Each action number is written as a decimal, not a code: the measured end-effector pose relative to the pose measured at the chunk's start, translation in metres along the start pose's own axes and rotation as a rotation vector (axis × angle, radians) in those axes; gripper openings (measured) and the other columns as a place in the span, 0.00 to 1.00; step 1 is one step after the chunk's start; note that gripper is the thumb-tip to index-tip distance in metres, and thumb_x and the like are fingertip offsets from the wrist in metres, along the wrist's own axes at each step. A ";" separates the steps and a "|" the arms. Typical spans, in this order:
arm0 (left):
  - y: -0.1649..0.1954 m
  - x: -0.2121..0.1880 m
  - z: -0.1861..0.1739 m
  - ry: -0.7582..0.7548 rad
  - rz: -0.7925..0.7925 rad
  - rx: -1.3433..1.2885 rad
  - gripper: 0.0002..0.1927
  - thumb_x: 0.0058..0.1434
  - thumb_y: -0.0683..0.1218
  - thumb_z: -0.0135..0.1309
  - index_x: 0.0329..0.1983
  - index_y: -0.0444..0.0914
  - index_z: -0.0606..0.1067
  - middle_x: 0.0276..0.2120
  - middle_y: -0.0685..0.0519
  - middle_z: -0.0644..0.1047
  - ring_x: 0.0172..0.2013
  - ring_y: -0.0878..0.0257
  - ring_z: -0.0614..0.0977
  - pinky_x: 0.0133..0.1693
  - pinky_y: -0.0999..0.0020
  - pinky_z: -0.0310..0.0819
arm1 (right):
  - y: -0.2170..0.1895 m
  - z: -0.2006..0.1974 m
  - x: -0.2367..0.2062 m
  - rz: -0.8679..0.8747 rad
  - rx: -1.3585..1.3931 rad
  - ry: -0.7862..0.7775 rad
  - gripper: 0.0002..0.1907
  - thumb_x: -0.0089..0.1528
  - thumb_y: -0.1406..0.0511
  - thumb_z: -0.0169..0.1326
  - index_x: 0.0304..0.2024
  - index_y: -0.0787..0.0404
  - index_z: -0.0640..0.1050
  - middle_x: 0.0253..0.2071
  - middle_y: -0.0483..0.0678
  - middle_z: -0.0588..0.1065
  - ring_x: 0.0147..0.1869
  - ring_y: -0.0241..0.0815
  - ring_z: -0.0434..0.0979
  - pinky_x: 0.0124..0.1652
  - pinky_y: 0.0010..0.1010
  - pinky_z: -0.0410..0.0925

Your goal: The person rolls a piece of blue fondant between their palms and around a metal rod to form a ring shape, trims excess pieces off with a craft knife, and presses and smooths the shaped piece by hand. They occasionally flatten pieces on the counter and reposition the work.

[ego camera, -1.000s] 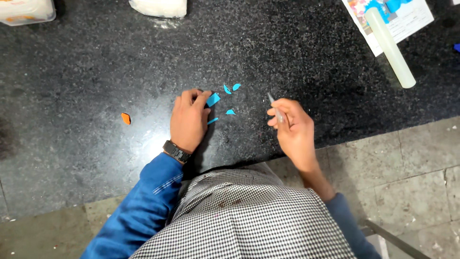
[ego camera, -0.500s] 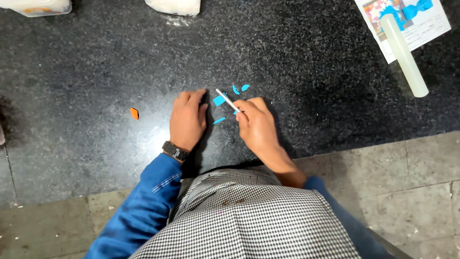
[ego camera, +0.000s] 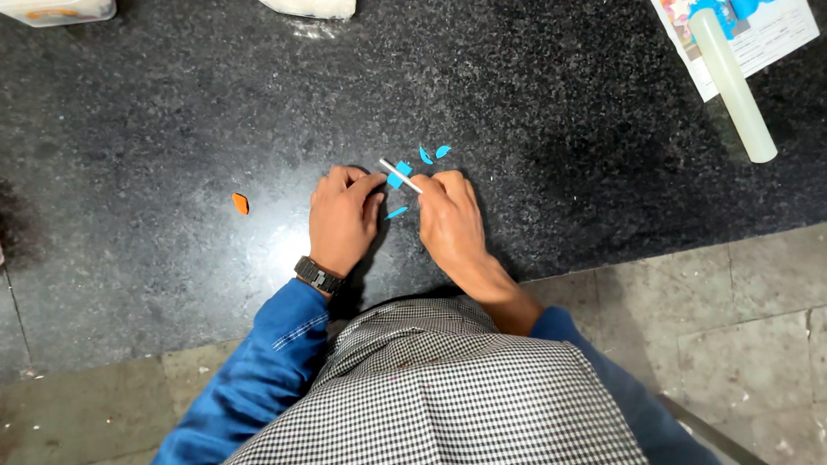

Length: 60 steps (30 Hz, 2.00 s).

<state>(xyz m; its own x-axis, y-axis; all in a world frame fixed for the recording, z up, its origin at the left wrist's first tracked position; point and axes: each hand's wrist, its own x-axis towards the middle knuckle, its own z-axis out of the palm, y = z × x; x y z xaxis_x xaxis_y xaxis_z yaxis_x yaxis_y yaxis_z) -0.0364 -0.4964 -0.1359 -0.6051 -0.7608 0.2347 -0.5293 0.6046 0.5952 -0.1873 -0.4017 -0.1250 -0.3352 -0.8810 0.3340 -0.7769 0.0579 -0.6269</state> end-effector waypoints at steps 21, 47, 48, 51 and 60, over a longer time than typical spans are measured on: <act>-0.013 0.019 -0.011 0.019 0.304 0.114 0.18 0.60 0.37 0.57 0.53 0.41 0.80 0.56 0.51 0.76 0.49 0.49 0.76 0.50 0.57 0.73 | 0.004 0.006 0.011 -0.082 0.060 0.040 0.14 0.63 0.74 0.57 0.51 0.61 0.78 0.47 0.52 0.73 0.49 0.57 0.73 0.49 0.46 0.67; -0.019 0.013 -0.017 -0.041 0.368 0.197 0.23 0.60 0.38 0.53 0.59 0.42 0.79 0.63 0.52 0.74 0.60 0.51 0.75 0.57 0.55 0.69 | 0.006 0.004 0.004 -0.058 0.071 0.056 0.11 0.62 0.72 0.60 0.47 0.60 0.80 0.43 0.50 0.73 0.46 0.54 0.72 0.45 0.44 0.66; -0.019 0.014 -0.016 -0.045 0.381 0.189 0.22 0.60 0.38 0.53 0.59 0.40 0.78 0.64 0.52 0.74 0.62 0.51 0.75 0.59 0.55 0.69 | 0.006 0.004 0.003 -0.063 0.076 0.062 0.11 0.62 0.72 0.60 0.47 0.60 0.80 0.43 0.49 0.74 0.46 0.54 0.72 0.46 0.44 0.67; -0.019 0.023 -0.017 -0.071 0.391 0.127 0.18 0.63 0.42 0.59 0.58 0.39 0.78 0.60 0.53 0.75 0.61 0.52 0.75 0.60 0.55 0.68 | 0.005 0.003 0.004 -0.060 0.065 0.051 0.11 0.62 0.72 0.60 0.48 0.60 0.80 0.44 0.49 0.74 0.46 0.54 0.73 0.46 0.44 0.66; -0.018 0.055 -0.022 -0.188 0.457 0.079 0.30 0.48 0.53 0.67 0.56 0.44 0.79 0.61 0.50 0.73 0.60 0.47 0.72 0.58 0.49 0.66 | 0.003 0.003 0.007 -0.053 0.037 0.030 0.11 0.62 0.72 0.59 0.48 0.60 0.79 0.44 0.50 0.75 0.47 0.55 0.73 0.46 0.45 0.66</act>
<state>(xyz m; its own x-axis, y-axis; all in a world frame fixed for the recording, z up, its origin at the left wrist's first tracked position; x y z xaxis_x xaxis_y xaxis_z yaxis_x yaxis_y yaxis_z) -0.0470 -0.5542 -0.1172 -0.8785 -0.3627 0.3109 -0.2242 0.8877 0.4021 -0.1904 -0.4092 -0.1262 -0.3105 -0.8680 0.3876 -0.7739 -0.0060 -0.6333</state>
